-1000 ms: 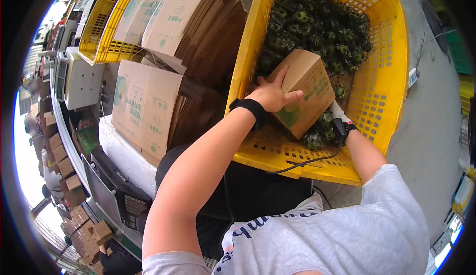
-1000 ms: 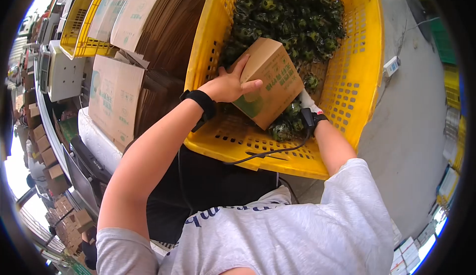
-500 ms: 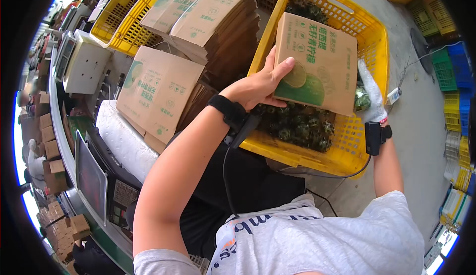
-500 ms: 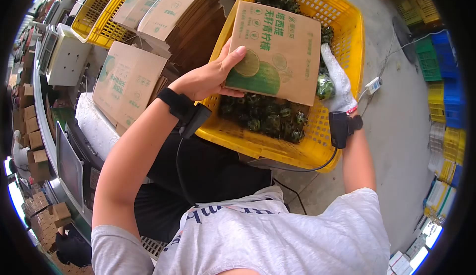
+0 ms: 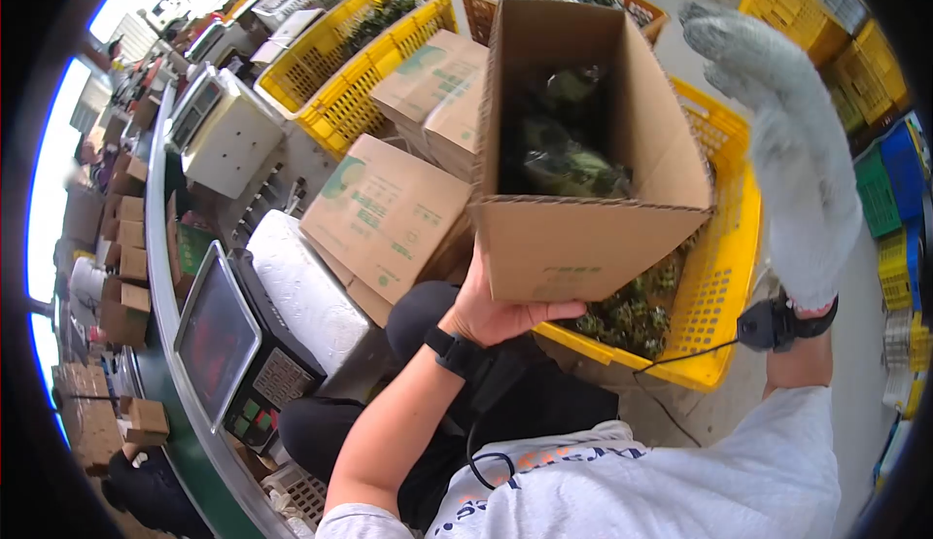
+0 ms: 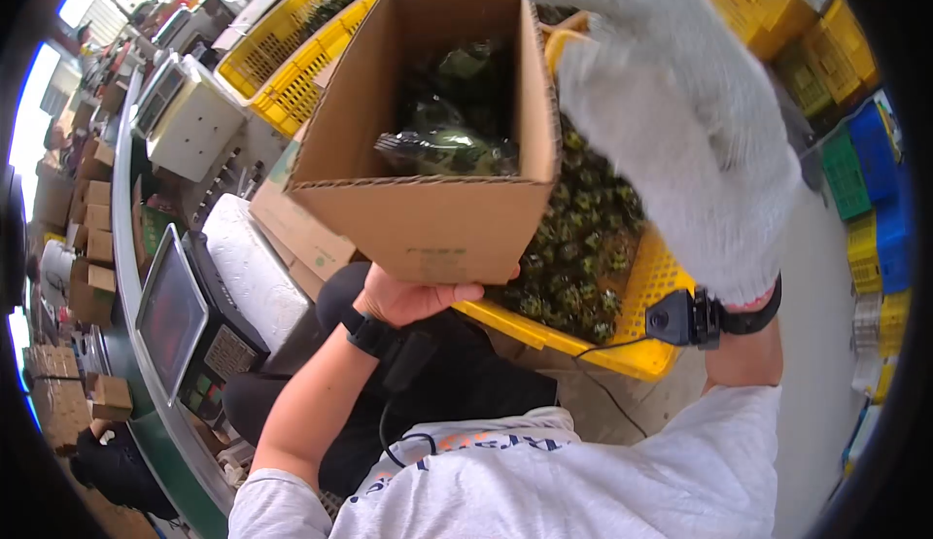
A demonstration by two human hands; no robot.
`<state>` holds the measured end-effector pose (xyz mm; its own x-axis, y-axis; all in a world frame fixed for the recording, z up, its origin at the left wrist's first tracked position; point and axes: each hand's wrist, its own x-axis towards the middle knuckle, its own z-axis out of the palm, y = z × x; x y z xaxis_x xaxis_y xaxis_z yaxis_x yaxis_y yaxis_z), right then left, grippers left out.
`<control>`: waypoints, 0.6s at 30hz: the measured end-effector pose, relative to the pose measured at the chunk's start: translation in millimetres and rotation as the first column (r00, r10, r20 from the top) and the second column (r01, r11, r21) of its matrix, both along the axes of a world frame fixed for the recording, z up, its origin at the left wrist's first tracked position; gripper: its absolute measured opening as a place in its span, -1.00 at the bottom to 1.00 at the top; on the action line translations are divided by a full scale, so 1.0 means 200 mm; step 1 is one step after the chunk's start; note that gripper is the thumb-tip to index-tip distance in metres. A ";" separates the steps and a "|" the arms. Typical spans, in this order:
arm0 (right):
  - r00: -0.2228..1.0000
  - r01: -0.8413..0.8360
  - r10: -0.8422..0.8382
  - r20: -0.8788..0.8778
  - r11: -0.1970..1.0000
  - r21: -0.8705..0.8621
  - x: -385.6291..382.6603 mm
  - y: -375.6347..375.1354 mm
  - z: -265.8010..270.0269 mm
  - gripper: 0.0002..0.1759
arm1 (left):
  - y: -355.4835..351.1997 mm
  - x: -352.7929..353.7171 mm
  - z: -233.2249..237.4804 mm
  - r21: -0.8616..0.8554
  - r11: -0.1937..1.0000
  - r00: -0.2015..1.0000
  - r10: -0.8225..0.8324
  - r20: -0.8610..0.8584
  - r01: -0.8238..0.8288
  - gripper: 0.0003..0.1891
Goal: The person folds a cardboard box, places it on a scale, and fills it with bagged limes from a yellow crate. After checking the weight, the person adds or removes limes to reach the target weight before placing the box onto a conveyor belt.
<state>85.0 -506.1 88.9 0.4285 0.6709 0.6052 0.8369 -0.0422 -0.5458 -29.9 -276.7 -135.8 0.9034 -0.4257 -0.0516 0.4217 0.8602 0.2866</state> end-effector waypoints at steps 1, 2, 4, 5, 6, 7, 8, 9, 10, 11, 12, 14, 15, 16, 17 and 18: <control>0.987 0.074 -0.053 0.149 0.988 -0.139 -0.03 0.04 0.07 -0.19 | 0.03 -0.03 -0.03 0.023 0.999 0.998 0.044 0.042 -0.045 -0.20; 0.999 0.036 -0.030 0.034 0.977 -0.211 -0.08 0.10 0.10 -0.10 | 0.06 -0.06 -0.05 0.069 0.993 0.994 0.096 0.057 -0.100 -0.21; 0.894 -0.180 0.049 -0.446 0.950 -0.256 -0.19 0.24 0.12 0.07 | 0.16 -0.19 0.02 0.128 0.968 0.973 0.202 0.109 -0.216 -0.23; 0.886 -0.224 0.107 -0.451 0.950 -0.216 -0.22 0.31 0.14 -0.03 | 0.20 -0.28 0.10 0.236 0.917 0.945 0.295 0.138 -0.321 -0.20; 0.875 -0.270 0.166 -0.455 0.947 -0.176 -0.26 0.39 0.16 -0.12 | 0.23 -0.37 0.14 0.334 0.844 0.907 0.387 0.164 -0.420 -0.17; 0.861 -0.317 0.224 -0.457 0.939 -0.136 -0.29 0.46 0.18 -0.21 | 0.31 -0.45 0.11 0.002 0.911 0.894 0.406 0.189 -0.413 -0.14; 0.913 -0.341 0.277 -0.299 0.920 -0.191 -0.33 0.56 0.22 -0.27 | 0.38 -0.53 0.08 -0.325 0.894 0.899 0.386 0.206 -0.309 -0.11; 0.936 -0.350 0.328 -0.131 0.907 -0.234 -0.37 0.65 0.27 -0.33 | 0.43 -0.66 0.11 -0.042 0.850 0.835 0.523 0.173 -0.525 -0.08; 0.910 -0.387 0.409 0.071 0.897 -0.212 -0.43 0.79 0.27 -0.37 | 0.46 -0.77 0.15 0.243 0.700 0.740 0.652 0.167 -0.671 -0.05; 0.845 -0.414 0.450 0.290 0.893 -0.179 -0.48 0.92 0.27 -0.41 | 0.48 -0.85 0.21 0.324 0.627 0.695 0.700 0.165 -0.709 0.03; 0.751 -0.438 0.442 0.490 0.889 -0.132 -0.54 1.06 0.27 -0.45 | 0.49 -0.93 0.24 0.323 0.590 0.659 0.732 0.174 -0.740 0.03; 0.458 -0.426 0.497 0.737 0.850 -0.308 -0.69 1.29 0.28 -0.57 | 0.49 -1.07 0.28 0.262 0.519 0.570 0.800 0.187 -0.814 -0.02; 0.357 -0.465 0.584 0.730 0.788 -0.404 -0.75 1.38 0.28 -0.61 | 0.49 -1.13 0.30 0.279 0.431 0.493 0.843 0.216 -0.858 -0.07; 0.229 -0.500 0.681 0.695 0.695 -0.517 -0.81 1.47 0.29 -0.67 | 0.51 -1.19 0.28 0.255 0.383 0.440 0.868 0.229 -0.888 -0.09; 0.182 -0.566 0.719 0.671 0.635 -0.526 -0.81 1.56 0.26 -0.70 | 0.55 -1.23 0.27 0.187 0.328 0.365 0.906 0.217 -0.926 -0.10; 0.121 -0.473 0.745 0.656 0.624 -0.622 -0.86 1.65 0.28 -0.73 | 0.57 -1.26 0.27 0.116 0.275 0.293 0.935 0.198 -0.954 -0.10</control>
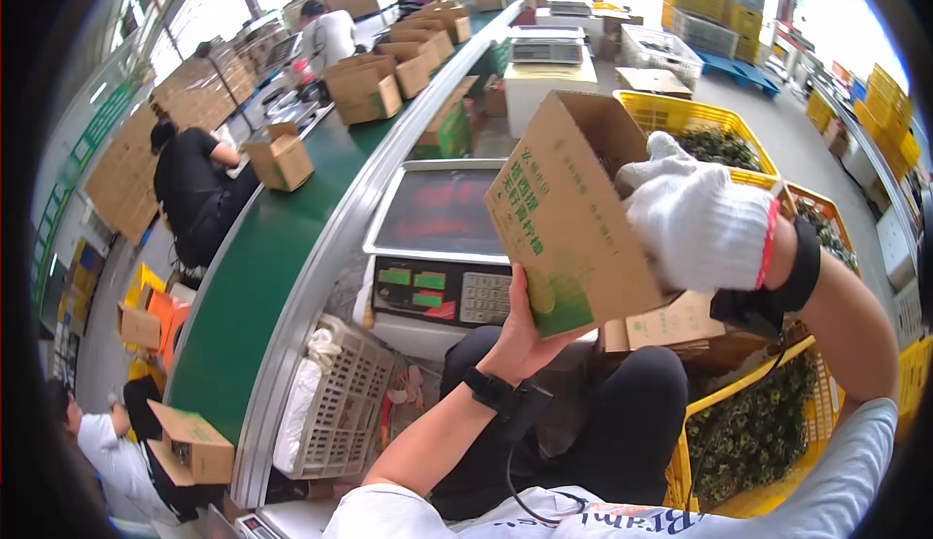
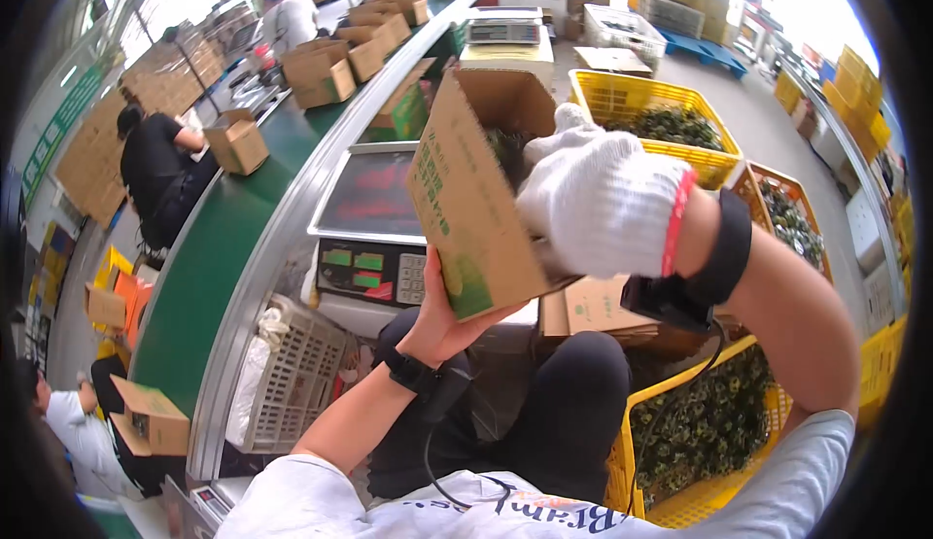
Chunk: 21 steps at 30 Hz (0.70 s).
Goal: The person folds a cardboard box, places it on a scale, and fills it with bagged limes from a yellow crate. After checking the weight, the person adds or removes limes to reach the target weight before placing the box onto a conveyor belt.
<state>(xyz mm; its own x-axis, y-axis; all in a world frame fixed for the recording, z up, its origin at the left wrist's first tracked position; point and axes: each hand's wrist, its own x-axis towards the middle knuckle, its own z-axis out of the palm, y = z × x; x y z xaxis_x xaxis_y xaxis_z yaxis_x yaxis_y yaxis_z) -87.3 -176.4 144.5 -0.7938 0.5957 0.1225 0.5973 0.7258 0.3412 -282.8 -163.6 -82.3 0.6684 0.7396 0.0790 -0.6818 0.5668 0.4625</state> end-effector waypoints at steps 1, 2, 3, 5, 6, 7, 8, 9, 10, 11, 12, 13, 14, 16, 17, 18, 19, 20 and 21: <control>0.992 0.028 -0.022 0.126 0.998 -0.048 -0.05 0.09 0.02 -0.75 | 0.03 -0.04 0.01 -0.006 1.000 1.000 0.030 0.004 -0.030 -0.10; 0.909 0.176 -0.139 0.394 0.983 -0.059 -0.13 0.16 0.08 -0.76 | 0.06 -0.07 0.02 -0.045 0.997 0.994 0.070 0.085 -0.067 -0.09; 0.978 0.159 -0.186 -0.090 0.957 -0.243 -0.15 0.21 0.08 -0.65 | 0.10 -0.10 0.04 -0.083 0.992 0.981 0.106 0.165 -0.093 -0.07; 0.892 -0.302 0.298 -0.341 0.952 0.042 -0.12 0.44 -0.03 -0.53 | 0.23 -0.14 0.00 -0.102 0.981 0.947 0.186 0.261 -0.164 -0.06; 0.889 -0.183 0.105 -0.446 0.974 -0.137 -0.19 0.44 -0.02 -0.47 | 0.29 -0.16 0.01 -0.128 0.967 0.902 0.251 0.351 -0.219 -0.05; 0.844 -0.074 -0.102 -0.527 0.950 -0.302 -0.27 0.44 0.00 -0.42 | 0.34 -0.17 0.02 -0.103 0.940 0.901 0.341 0.268 -0.325 -0.06; 0.828 0.142 -0.363 -0.427 0.874 -0.465 -0.41 0.39 0.02 -0.33 | 0.39 -0.18 0.02 -0.102 0.937 0.894 0.350 0.280 -0.335 -0.06; 0.885 0.266 -0.377 -0.274 0.891 -0.367 -0.49 0.40 0.03 -0.29 | 0.44 -0.19 -0.01 -0.160 0.907 0.893 0.415 0.172 -0.391 -0.06; 0.861 0.232 -0.364 -0.354 0.902 -0.364 -0.49 0.48 -0.04 -0.34 | 0.49 -0.20 -0.03 -0.205 0.871 0.882 0.467 0.060 -0.447 -0.07; 0.874 0.199 -0.340 -0.348 0.902 -0.383 -0.49 0.57 -0.09 -0.36 | 0.53 -0.21 -0.05 -0.243 0.858 0.884 0.467 0.003 -0.452 -0.08; 0.885 0.166 -0.316 -0.341 0.900 -0.403 -0.48 0.64 -0.11 -0.37 | 0.57 -0.21 -0.09 -0.239 0.858 0.882 0.471 0.012 -0.455 -0.08; 0.889 0.164 -0.310 -0.336 0.903 -0.398 -0.45 0.69 -0.14 -0.37 | 0.60 -0.20 -0.14 -0.236 0.857 0.884 0.466 -0.022 -0.458 -0.10; 0.908 0.145 -0.277 -0.316 0.913 -0.381 -0.42 0.74 -0.17 -0.40 | 0.61 -0.20 -0.17 -0.236 0.855 0.885 0.462 -0.057 -0.461 -0.11; 0.926 0.119 -0.238 -0.291 0.920 -0.375 -0.39 0.80 -0.19 -0.42 | 0.60 -0.26 -0.15 -0.305 0.843 0.897 0.421 -0.138 -0.443 -0.15; 0.942 0.147 -0.243 -0.231 0.919 -0.366 -0.38 0.80 -0.18 -0.42 | 0.58 -0.33 -0.14 -0.341 0.913 0.972 0.184 -0.143 -0.223 -0.18; 0.954 0.176 -0.250 -0.167 0.915 -0.363 -0.37 0.79 -0.17 -0.43 | 0.54 -0.39 -0.12 -0.385 0.923 0.989 -0.067 -0.133 0.011 -0.21; 0.965 0.215 -0.253 -0.075 0.917 -0.335 -0.40 0.74 -0.16 -0.46 | 0.45 -0.44 -0.01 -0.206 0.978 0.974 -0.081 -0.213 0.036 -0.28; 0.978 0.126 -0.169 -0.125 0.946 -0.297 -0.37 0.77 -0.20 -0.49 | 0.34 -0.50 0.14 -0.030 0.996 0.951 -0.085 -0.297 0.080 -0.35; 0.976 0.136 -0.182 -0.116 0.937 -0.322 -0.38 0.76 -0.24 -0.50 | 0.28 -0.56 0.25 0.240 0.966 0.883 0.191 -0.429 -0.093 -0.37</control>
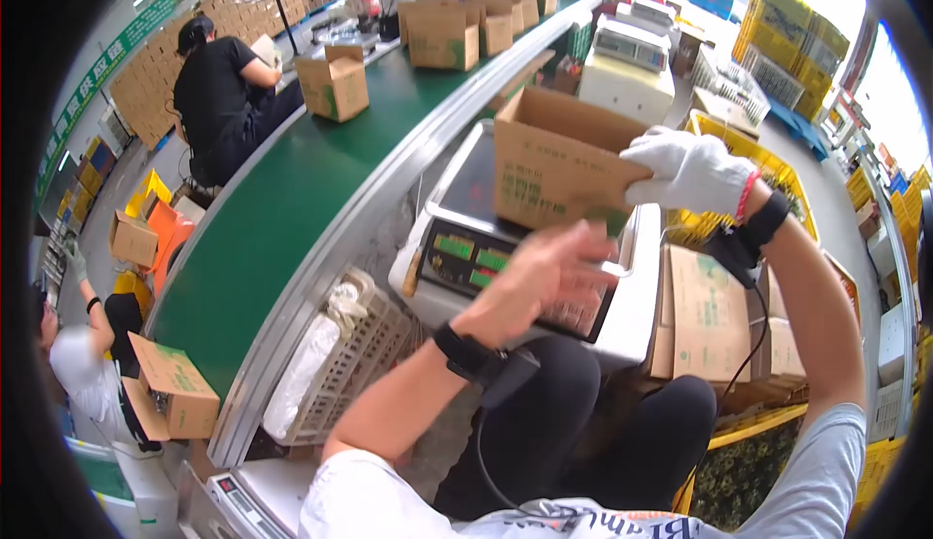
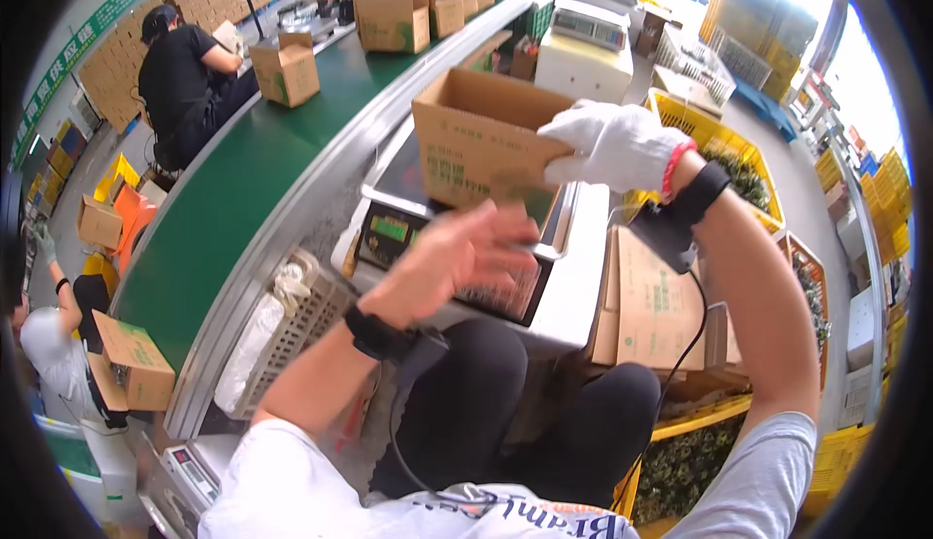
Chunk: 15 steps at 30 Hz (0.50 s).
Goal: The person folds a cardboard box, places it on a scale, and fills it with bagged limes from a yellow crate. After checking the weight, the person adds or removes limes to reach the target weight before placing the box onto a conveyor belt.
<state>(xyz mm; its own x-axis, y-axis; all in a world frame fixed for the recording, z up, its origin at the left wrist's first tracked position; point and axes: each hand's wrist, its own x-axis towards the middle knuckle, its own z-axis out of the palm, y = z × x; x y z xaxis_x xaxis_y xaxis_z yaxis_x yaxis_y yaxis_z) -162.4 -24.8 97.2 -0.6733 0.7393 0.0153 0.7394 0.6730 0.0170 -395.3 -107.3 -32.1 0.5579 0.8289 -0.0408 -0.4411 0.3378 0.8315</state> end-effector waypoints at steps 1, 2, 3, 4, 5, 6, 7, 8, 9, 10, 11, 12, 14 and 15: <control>1.000 0.006 -0.006 0.004 1.000 -0.020 -0.02 -0.02 0.00 -0.52 | 0.02 -0.06 0.08 0.289 0.944 0.969 0.204 -0.139 -0.158 -0.38; 0.997 -0.062 0.061 0.051 0.998 0.013 -0.03 -0.04 0.00 -0.53 | 0.12 -0.12 0.08 0.569 0.734 0.840 0.527 -0.132 -0.371 -0.41; 0.994 -0.060 0.058 0.092 0.998 0.022 -0.05 -0.07 0.00 -0.52 | 0.22 -0.16 0.08 0.791 0.405 0.637 0.771 -0.025 -0.458 -0.43; 0.997 -0.049 0.047 0.053 0.998 0.032 -0.03 -0.06 -0.04 -0.52 | 0.30 -0.18 0.13 0.896 0.208 0.470 0.883 0.000 -0.392 -0.43; 0.999 -0.035 0.034 0.017 0.998 0.054 -0.01 -0.05 -0.06 -0.53 | 0.39 -0.20 0.19 0.963 0.007 0.298 0.951 0.077 -0.270 -0.43; 0.999 -0.027 0.025 0.029 0.998 0.059 -0.01 -0.06 -0.07 -0.51 | 0.56 -0.22 0.18 0.939 0.193 0.440 0.896 -0.051 -0.284 -0.47; 0.997 -0.019 0.010 0.073 0.992 0.125 -0.01 -0.06 -0.09 -0.46 | 0.68 -0.22 0.12 0.887 0.376 0.575 0.801 -0.166 -0.268 -0.51; 1.000 -0.008 0.010 -0.015 0.992 0.122 -0.01 -0.09 -0.11 -0.41 | 0.71 -0.22 0.08 0.888 0.382 0.582 0.794 -0.175 -0.254 -0.51; 0.994 0.007 0.007 -0.105 0.992 0.130 0.01 -0.11 -0.12 -0.37 | 0.73 -0.21 0.08 0.888 0.420 0.561 0.788 -0.255 -0.186 -0.54; 0.970 -0.004 0.060 -0.235 0.972 0.233 0.03 -0.15 -0.16 -0.34 | 0.76 -0.20 0.10 0.887 0.448 0.535 0.780 -0.325 -0.114 -0.57; 0.929 0.000 0.125 -0.349 0.941 0.337 0.05 -0.22 -0.20 -0.32 | 0.79 -0.19 0.12 0.895 0.436 0.545 0.775 -0.319 -0.096 -0.57; 0.905 0.099 0.075 -0.418 0.920 0.380 0.10 -0.29 -0.22 -0.30 | 0.80 -0.19 0.12 0.888 0.448 0.582 0.751 -0.311 -0.103 -0.58; 0.833 0.274 -0.075 -0.548 0.917 0.291 0.29 -0.49 -0.21 -0.29 | 0.78 -0.21 0.13 0.808 0.572 0.672 0.654 -0.348 -0.139 -0.60; 0.718 0.387 -0.198 -0.668 0.911 0.146 0.40 -0.62 -0.22 -0.36 | 0.79 -0.21 0.14 0.803 0.579 0.670 0.653 -0.353 -0.141 -0.60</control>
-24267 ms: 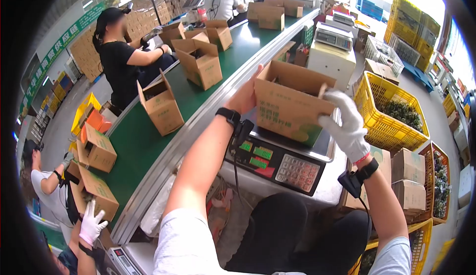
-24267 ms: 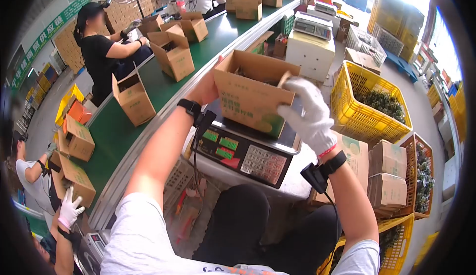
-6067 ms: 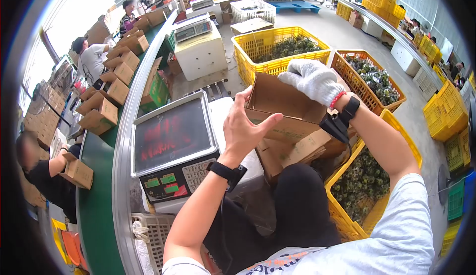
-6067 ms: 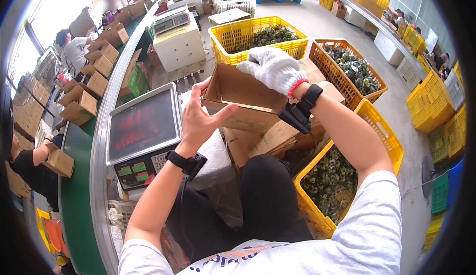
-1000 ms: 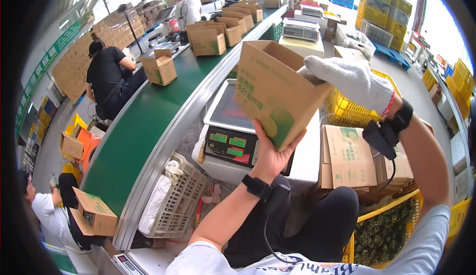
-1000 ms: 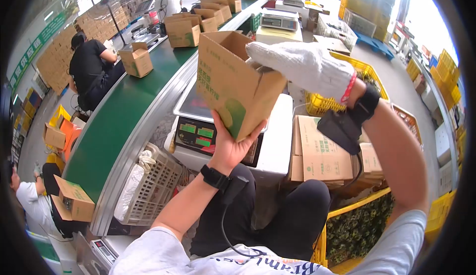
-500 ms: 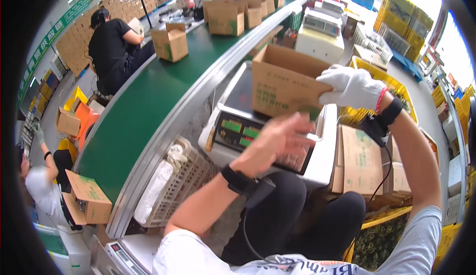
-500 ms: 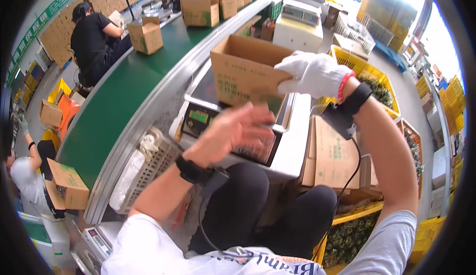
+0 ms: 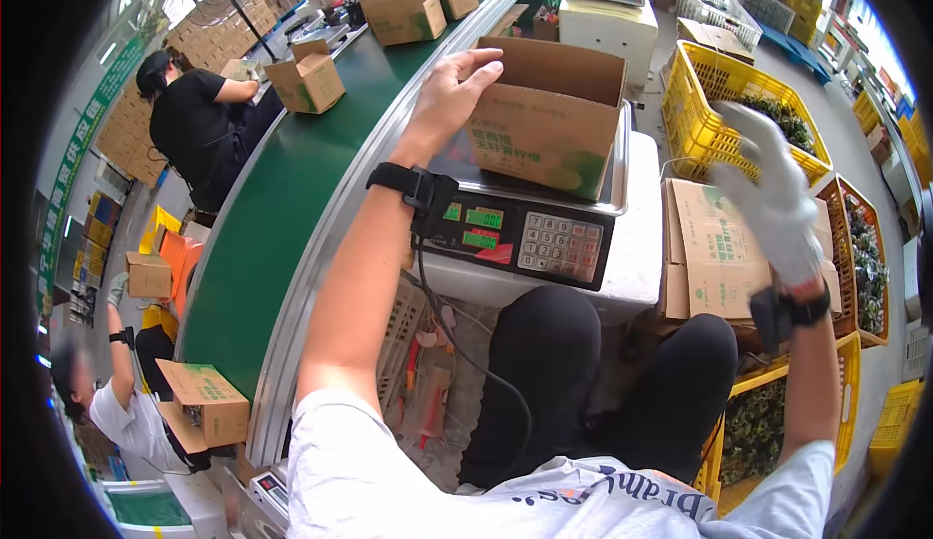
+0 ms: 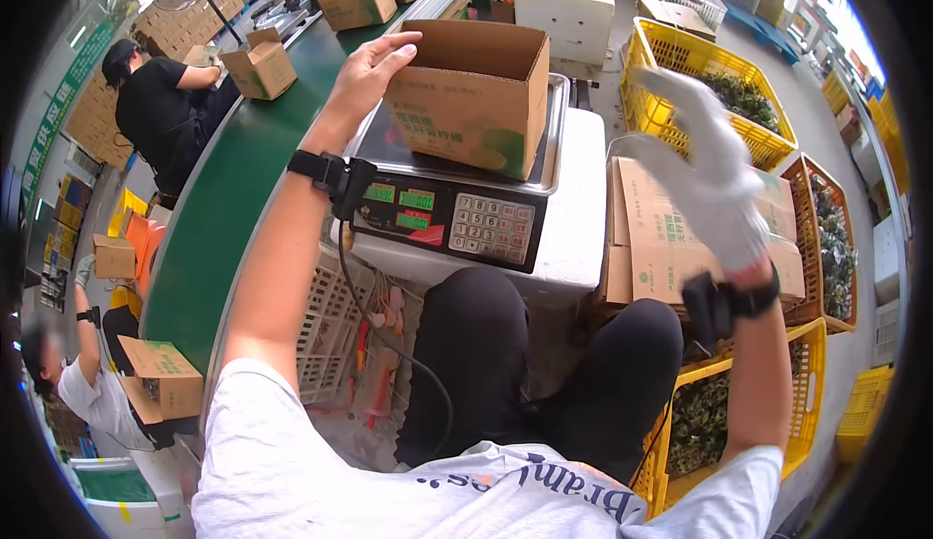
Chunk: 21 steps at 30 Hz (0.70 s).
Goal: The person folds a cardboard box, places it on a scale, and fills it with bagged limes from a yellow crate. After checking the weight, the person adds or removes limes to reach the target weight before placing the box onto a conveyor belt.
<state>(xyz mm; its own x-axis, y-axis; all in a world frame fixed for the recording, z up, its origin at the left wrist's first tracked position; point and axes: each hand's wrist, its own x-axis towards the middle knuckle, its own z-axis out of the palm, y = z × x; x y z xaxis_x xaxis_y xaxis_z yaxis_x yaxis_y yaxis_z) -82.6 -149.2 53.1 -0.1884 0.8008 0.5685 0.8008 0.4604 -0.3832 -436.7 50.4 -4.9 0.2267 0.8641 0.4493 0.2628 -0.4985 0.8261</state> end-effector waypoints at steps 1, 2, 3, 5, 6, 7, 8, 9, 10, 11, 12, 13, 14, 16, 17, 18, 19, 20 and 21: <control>0.958 0.098 -0.119 -0.260 0.991 -0.094 0.17 -0.11 -0.10 -0.43 | 0.02 -0.01 0.00 0.071 0.997 1.000 0.006 -0.027 -0.004 -0.60; 0.879 0.175 -0.239 -0.413 0.967 -0.186 0.34 -0.25 -0.17 -0.53 | 0.03 -0.01 -0.01 0.138 0.990 0.998 0.014 -0.055 -0.006 -0.60; 0.895 0.317 -0.336 -0.293 0.942 -0.111 0.56 -0.40 -0.26 -0.64 | 0.01 -0.02 0.02 0.115 0.993 0.986 0.049 -0.162 -0.031 -0.62; 0.763 0.564 -0.589 -0.266 0.808 -0.170 0.97 -0.73 -0.52 -0.72 | -0.02 -0.01 0.06 0.082 0.996 0.987 0.039 -0.154 -0.026 -0.61; 0.564 0.659 -0.771 -0.295 0.636 -0.402 1.17 -0.92 -0.67 -0.70 | -0.01 -0.01 0.05 0.066 0.998 0.989 0.019 -0.148 -0.009 -0.61; 0.609 0.741 -0.770 -0.191 0.638 -0.210 1.15 -1.08 -0.79 -0.71 | 0.02 -0.01 0.03 0.101 0.994 0.983 0.065 -0.170 -0.048 -0.61; 0.530 0.800 -0.845 -0.074 0.527 -0.286 1.27 -1.25 -0.97 -0.66 | 0.03 -0.02 0.02 0.089 0.994 0.983 0.082 -0.163 -0.068 -0.61; 0.480 0.834 -0.875 0.067 0.432 -0.342 1.33 -1.42 -1.14 -0.63 | 0.03 -0.02 0.03 0.140 0.988 0.984 0.094 -0.153 -0.072 -0.50; 0.449 0.819 -0.869 0.207 0.308 -0.485 1.39 -1.56 -1.30 -0.59 | 0.04 -0.03 0.05 0.199 0.977 0.983 0.107 -0.148 -0.076 -0.37; 0.433 0.799 -0.833 0.345 0.177 -0.575 1.31 -1.63 -1.41 -0.59 | 0.09 -0.04 0.00 0.434 0.877 0.954 0.279 -0.109 -0.207 -0.40; 0.522 0.708 -0.772 0.363 0.155 -0.689 1.27 -1.72 -1.53 -0.63 | 0.08 -0.06 0.01 0.435 0.875 0.950 0.289 -0.116 -0.213 -0.40; 0.495 0.689 -0.692 0.526 -0.056 -0.723 1.32 -1.77 -1.71 -0.58 | 0.07 -0.07 0.03 0.518 0.820 0.941 0.330 -0.081 -0.243 -0.45; 0.506 0.655 -0.548 0.666 -0.258 -0.710 1.38 -1.83 -1.89 -0.54 | 0.07 -0.08 0.06 0.596 0.757 0.931 0.363 -0.042 -0.269 -0.50; 0.535 0.568 -0.517 0.668 -0.366 -0.737 1.35 -1.90 -2.02 -0.54 | -0.17 -0.02 0.18 0.479 0.811 0.935 0.348 0.068 -0.336 -0.67; 0.537 0.532 -0.547 0.642 -0.371 -0.761 1.33 -1.90 -2.06 -0.55 | -0.22 -0.03 0.21 0.449 0.830 0.941 0.328 0.087 -0.331 -0.69; 0.535 0.504 -0.572 0.622 -0.376 -0.778 1.32 -1.89 -2.09 -0.55 | -0.27 -0.05 0.24 0.419 0.848 0.945 0.310 0.105 -0.324 -0.71; 0.532 0.482 -0.594 0.603 -0.372 -0.793 1.32 -1.89 -2.13 -0.56 | -0.31 -0.05 0.25 0.351 0.886 0.953 0.269 0.141 -0.302 -0.73; 0.532 0.464 -0.615 0.583 -0.364 -0.808 1.34 -1.89 -2.17 -0.56 | -0.32 -0.09 0.25 0.355 0.885 0.953 0.272 0.131 -0.301 -0.73; 0.535 0.442 -0.631 0.562 -0.358 -0.823 1.34 -1.91 -2.21 -0.57 | -0.33 -0.14 0.24 0.396 0.870 0.955 0.267 0.127 -0.295 -0.68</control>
<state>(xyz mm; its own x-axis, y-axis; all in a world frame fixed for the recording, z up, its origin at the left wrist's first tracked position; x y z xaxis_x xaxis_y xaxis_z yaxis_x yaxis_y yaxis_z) 186.0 -530.6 -388.1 0.6629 0.2237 -0.7145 0.3557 -0.9339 0.0375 -464.5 -15.5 43.1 -0.0405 0.6253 0.7793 0.3945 -0.7066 0.5875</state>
